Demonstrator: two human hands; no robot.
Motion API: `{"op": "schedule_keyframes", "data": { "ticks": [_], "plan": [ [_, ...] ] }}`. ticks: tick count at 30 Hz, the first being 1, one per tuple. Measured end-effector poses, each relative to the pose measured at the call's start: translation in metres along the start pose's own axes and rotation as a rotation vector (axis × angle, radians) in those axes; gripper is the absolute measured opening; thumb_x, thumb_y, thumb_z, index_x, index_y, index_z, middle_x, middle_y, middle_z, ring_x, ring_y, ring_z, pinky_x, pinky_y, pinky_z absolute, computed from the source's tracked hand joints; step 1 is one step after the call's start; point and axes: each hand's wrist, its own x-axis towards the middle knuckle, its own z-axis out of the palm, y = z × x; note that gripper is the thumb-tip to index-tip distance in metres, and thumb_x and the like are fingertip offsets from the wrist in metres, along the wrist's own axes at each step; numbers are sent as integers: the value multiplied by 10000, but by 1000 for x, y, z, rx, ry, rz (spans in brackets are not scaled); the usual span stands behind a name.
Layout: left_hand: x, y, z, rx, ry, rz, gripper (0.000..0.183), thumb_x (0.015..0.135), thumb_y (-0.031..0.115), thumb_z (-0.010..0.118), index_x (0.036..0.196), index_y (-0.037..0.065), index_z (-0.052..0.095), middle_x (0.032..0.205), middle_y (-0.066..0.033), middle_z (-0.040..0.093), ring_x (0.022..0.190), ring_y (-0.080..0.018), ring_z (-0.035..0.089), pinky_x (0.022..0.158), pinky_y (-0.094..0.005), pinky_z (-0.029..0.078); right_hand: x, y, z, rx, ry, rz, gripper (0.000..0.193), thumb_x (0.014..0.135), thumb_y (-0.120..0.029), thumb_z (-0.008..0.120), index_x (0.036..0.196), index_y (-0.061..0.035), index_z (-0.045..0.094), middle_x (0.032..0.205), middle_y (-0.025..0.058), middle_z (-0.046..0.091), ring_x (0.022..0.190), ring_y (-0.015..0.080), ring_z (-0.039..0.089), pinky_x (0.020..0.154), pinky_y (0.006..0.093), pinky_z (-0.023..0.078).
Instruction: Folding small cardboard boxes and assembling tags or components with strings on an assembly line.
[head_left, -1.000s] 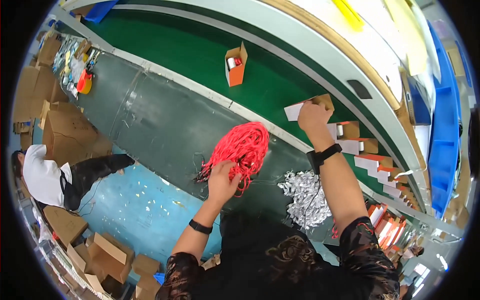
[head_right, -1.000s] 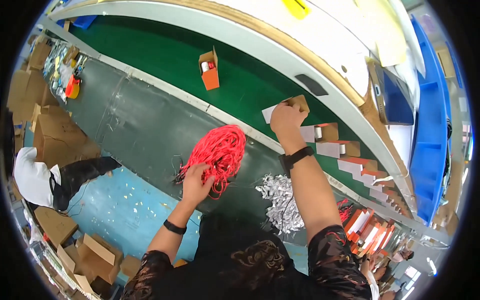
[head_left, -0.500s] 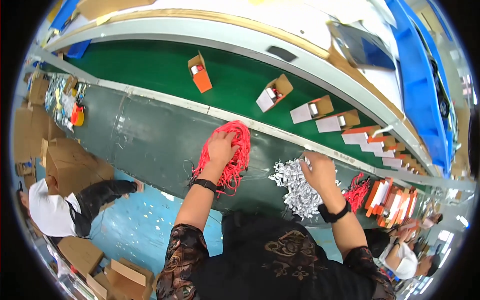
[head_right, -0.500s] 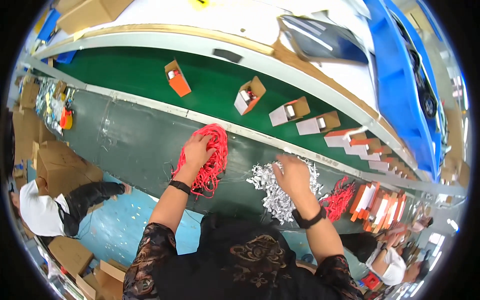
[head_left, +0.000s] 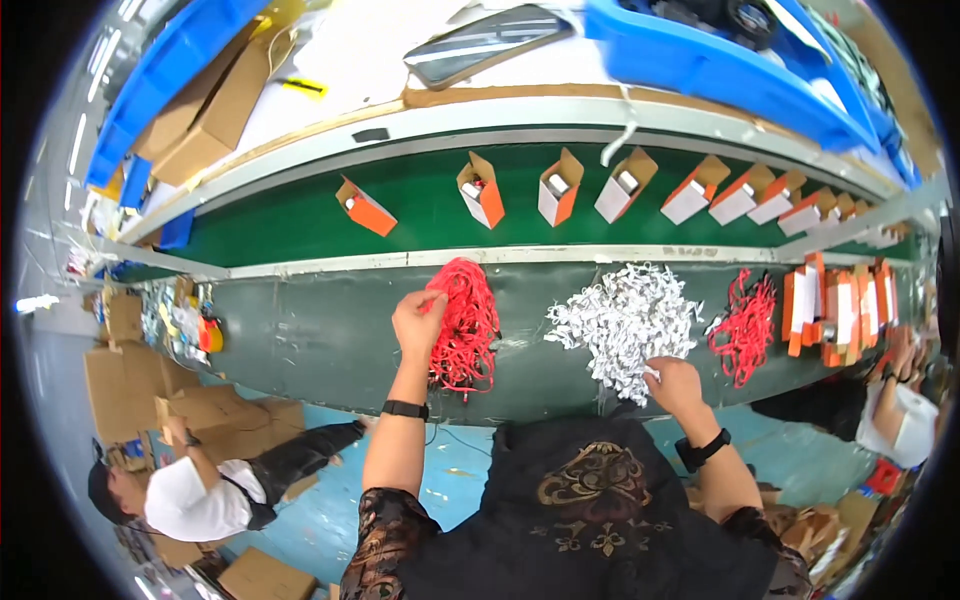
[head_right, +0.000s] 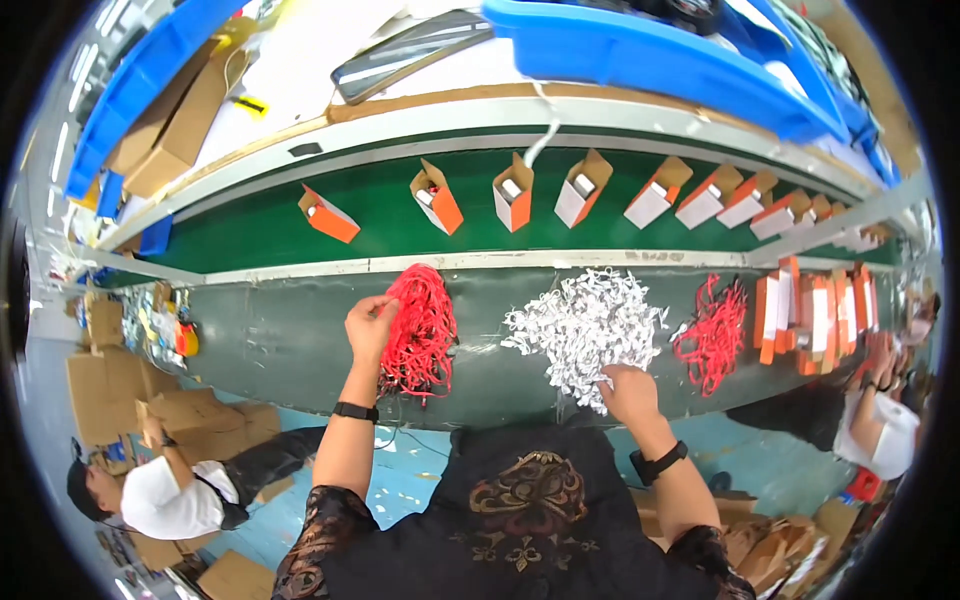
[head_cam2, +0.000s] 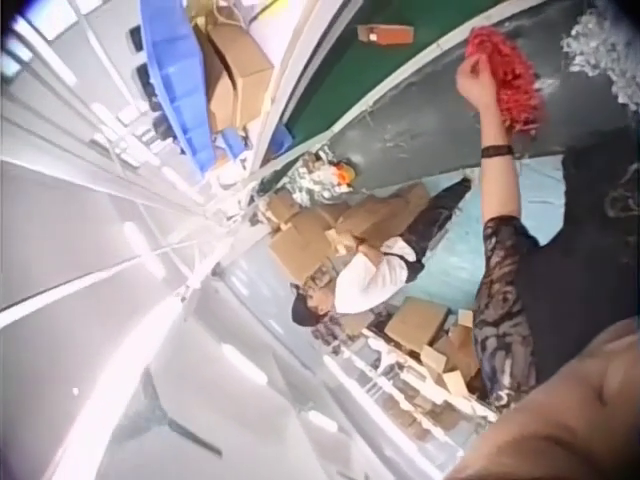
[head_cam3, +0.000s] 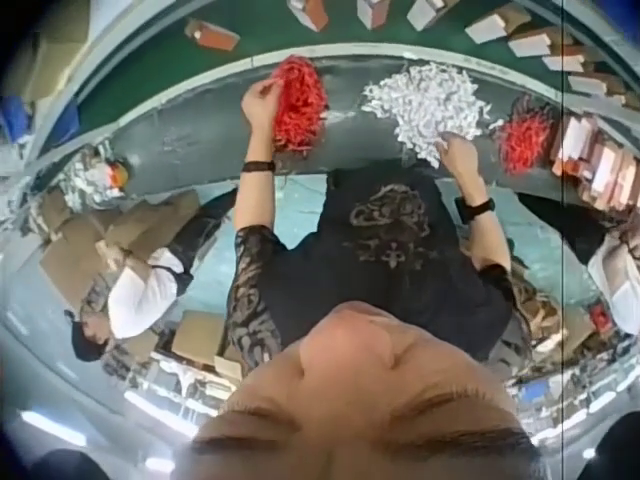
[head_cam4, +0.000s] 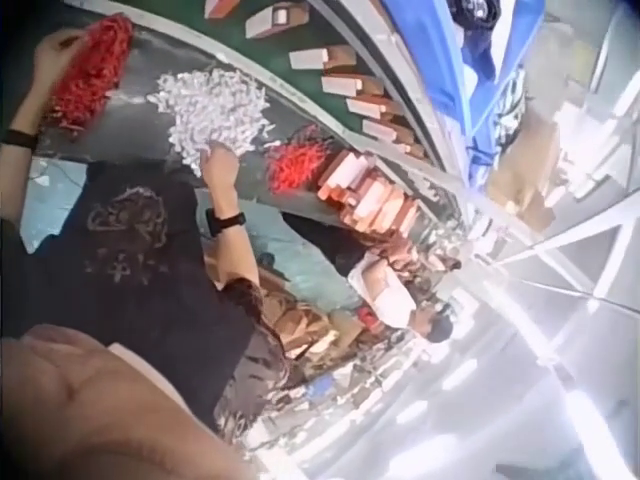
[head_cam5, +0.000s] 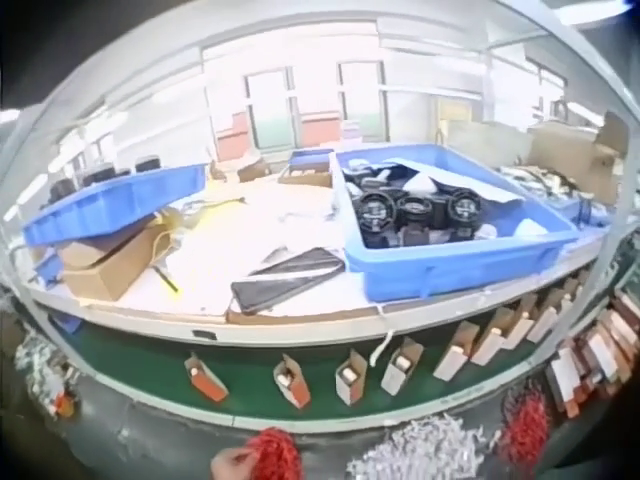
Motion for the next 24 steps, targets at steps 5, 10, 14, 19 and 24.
{"op": "schedule_keyframes", "data": {
  "ticks": [5,10,14,19,24],
  "plan": [
    [-20,53,-44,-89,127,178,118,859,143,715,879,27,710,864,-70,693,839,-164,631,789,-301,501,-9,10,12,83,77,-74,215,806,-229,703,970,-90,708,893,157,696,867,354,659,757,463,526],
    [-47,123,-105,-248,326,261,155,1013,179,545,956,43,591,937,-51,631,873,-133,588,827,-281,488,1,39,29,38,62,81,216,832,-259,660,935,-79,719,890,160,695,880,351,654,775,469,518],
    [-79,184,-146,-801,184,477,265,1044,243,449,1044,19,592,1186,-196,638,1114,-298,611,989,-418,490,42,70,60,86,73,136,195,861,-269,598,884,-108,705,879,139,690,835,352,654,755,478,519],
    [-98,229,-154,-1007,-2,556,343,1046,290,435,1168,1,570,1267,-203,604,1179,-318,584,1042,-471,457,86,67,73,177,204,104,199,828,-286,678,925,-115,704,878,119,686,842,335,662,750,469,522],
    [-69,223,-135,-652,182,243,191,996,148,572,1130,13,586,1169,-130,633,966,-185,624,812,-315,534,111,41,77,0,124,60,244,801,-280,730,995,-135,700,970,125,677,936,324,654,763,457,529]
  ]
}}
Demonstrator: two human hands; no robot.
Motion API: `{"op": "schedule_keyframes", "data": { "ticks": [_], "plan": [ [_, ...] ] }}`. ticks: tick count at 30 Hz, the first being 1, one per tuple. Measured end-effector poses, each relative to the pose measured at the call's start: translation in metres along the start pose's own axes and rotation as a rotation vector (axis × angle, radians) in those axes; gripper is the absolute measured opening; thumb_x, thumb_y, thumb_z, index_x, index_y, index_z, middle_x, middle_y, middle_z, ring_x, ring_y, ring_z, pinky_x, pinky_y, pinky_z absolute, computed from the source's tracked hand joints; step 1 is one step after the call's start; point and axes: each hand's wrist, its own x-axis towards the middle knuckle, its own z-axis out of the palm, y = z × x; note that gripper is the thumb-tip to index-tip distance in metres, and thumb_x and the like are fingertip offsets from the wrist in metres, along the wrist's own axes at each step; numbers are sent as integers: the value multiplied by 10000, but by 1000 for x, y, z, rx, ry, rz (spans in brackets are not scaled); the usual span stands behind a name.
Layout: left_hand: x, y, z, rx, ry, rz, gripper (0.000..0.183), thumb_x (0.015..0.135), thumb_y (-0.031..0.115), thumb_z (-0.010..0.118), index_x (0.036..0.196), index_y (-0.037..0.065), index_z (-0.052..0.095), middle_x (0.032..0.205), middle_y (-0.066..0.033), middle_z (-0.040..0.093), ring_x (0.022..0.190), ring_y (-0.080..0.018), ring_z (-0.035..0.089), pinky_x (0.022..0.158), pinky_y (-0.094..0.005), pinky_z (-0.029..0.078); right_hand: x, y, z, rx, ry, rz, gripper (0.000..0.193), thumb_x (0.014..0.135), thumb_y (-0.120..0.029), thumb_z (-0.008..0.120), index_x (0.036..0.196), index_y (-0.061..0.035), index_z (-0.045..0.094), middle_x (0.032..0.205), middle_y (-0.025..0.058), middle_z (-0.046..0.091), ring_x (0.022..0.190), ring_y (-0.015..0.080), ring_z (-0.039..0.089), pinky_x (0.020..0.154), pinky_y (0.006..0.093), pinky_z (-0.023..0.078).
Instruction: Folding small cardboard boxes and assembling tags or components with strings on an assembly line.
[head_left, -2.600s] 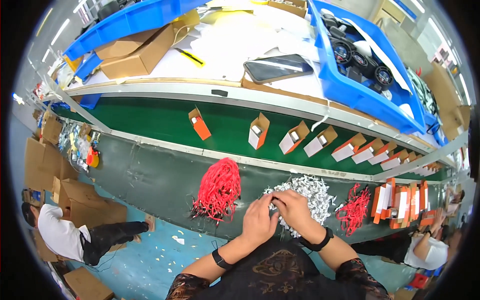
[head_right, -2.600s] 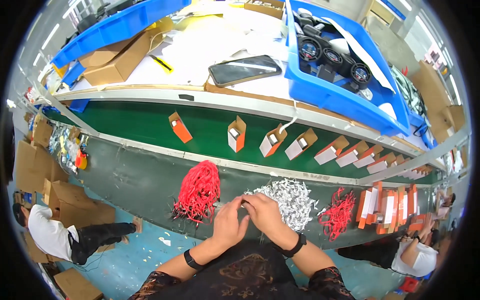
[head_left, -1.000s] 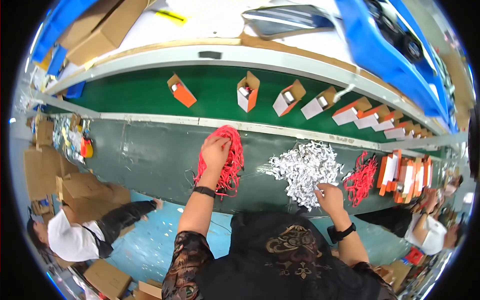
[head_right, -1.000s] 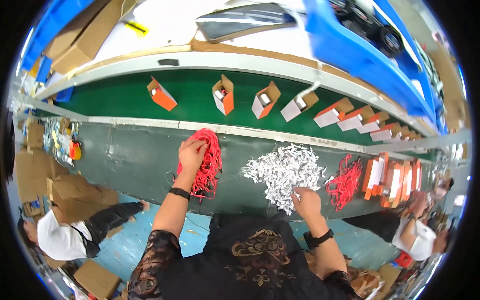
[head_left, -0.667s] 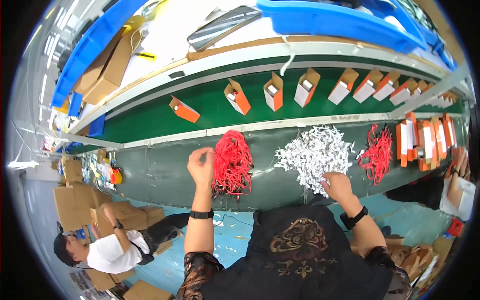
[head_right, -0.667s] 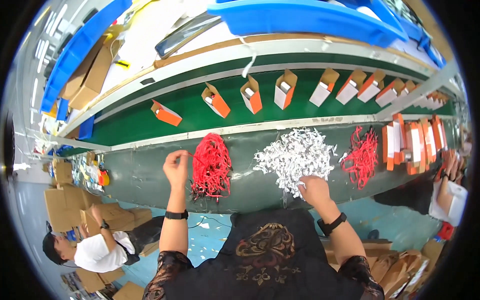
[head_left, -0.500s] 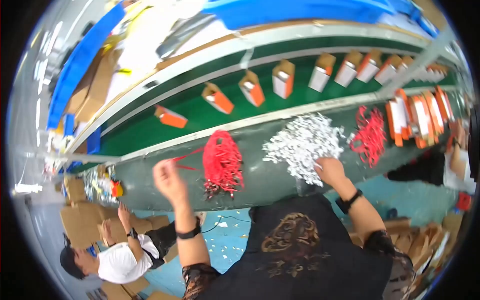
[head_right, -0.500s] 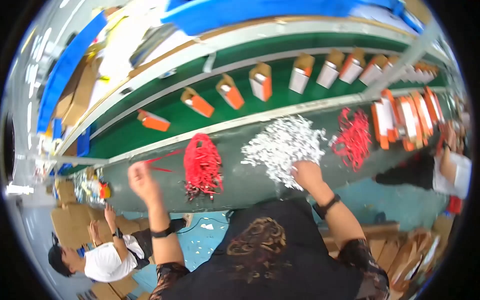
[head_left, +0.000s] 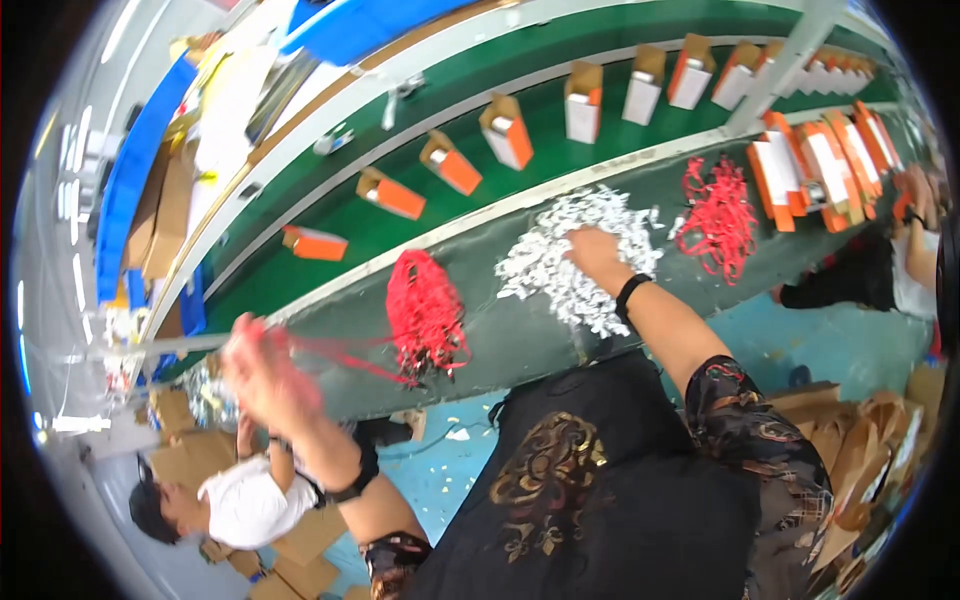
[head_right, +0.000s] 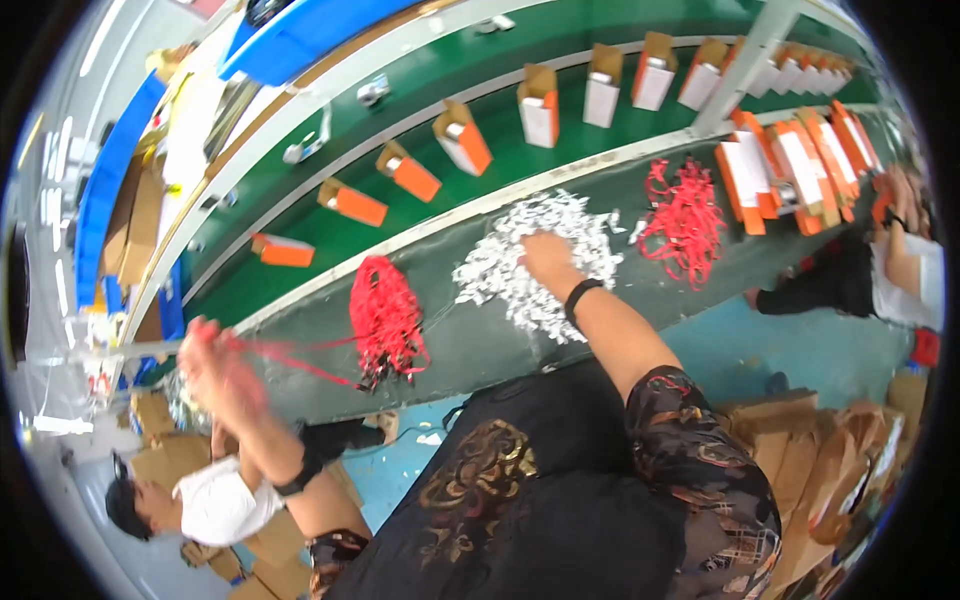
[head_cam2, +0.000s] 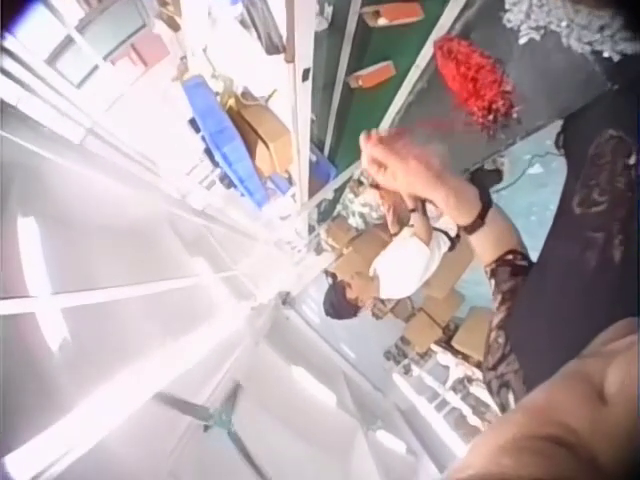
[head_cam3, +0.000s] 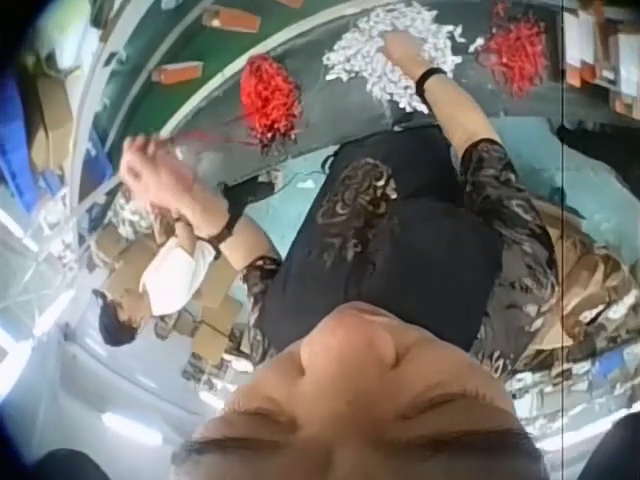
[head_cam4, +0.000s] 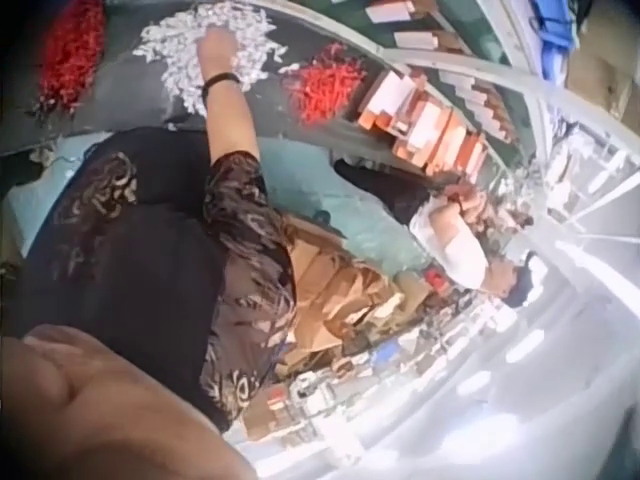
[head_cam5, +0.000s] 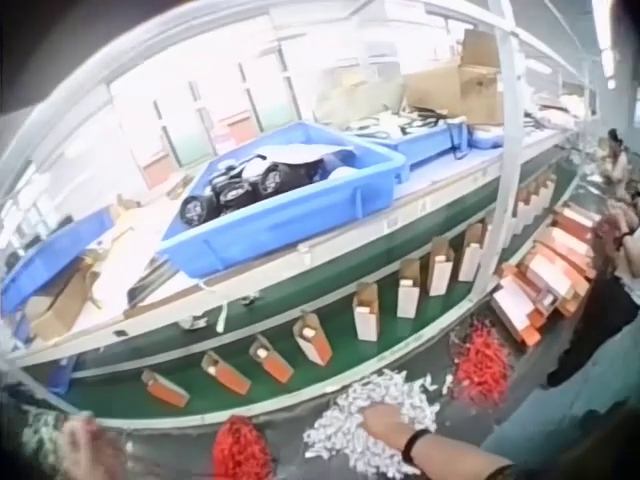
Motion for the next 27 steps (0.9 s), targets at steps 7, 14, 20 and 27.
{"op": "schedule_keyframes", "data": {
  "ticks": [7,14,20,27],
  "plan": [
    [-36,4,28,-221,-27,-169,107,1000,159,571,949,69,542,856,-25,582,734,-121,559,673,-285,480,-1,13,11,57,-14,66,153,843,-201,678,865,-50,694,887,171,681,865,364,660,769,466,529],
    [-45,25,49,-145,-302,-96,105,912,41,664,985,-5,603,917,-66,620,724,-118,589,688,-250,485,-17,-47,-64,799,-19,-36,191,928,-215,638,951,-27,661,796,103,670,728,219,661,705,367,523],
    [-48,36,82,-90,-489,-77,84,901,16,664,971,-2,622,937,-64,637,765,-104,611,709,-230,493,-35,-134,-149,1216,-154,-212,119,986,-130,553,1035,-25,580,860,64,633,712,95,619,563,257,494],
    [-53,26,110,-173,-575,-224,70,928,41,639,983,6,614,886,-45,642,755,-96,601,706,-236,493,-69,-159,-172,988,-370,-547,170,951,-121,618,1092,-32,650,869,26,671,688,86,585,609,243,486]
  ]
}}
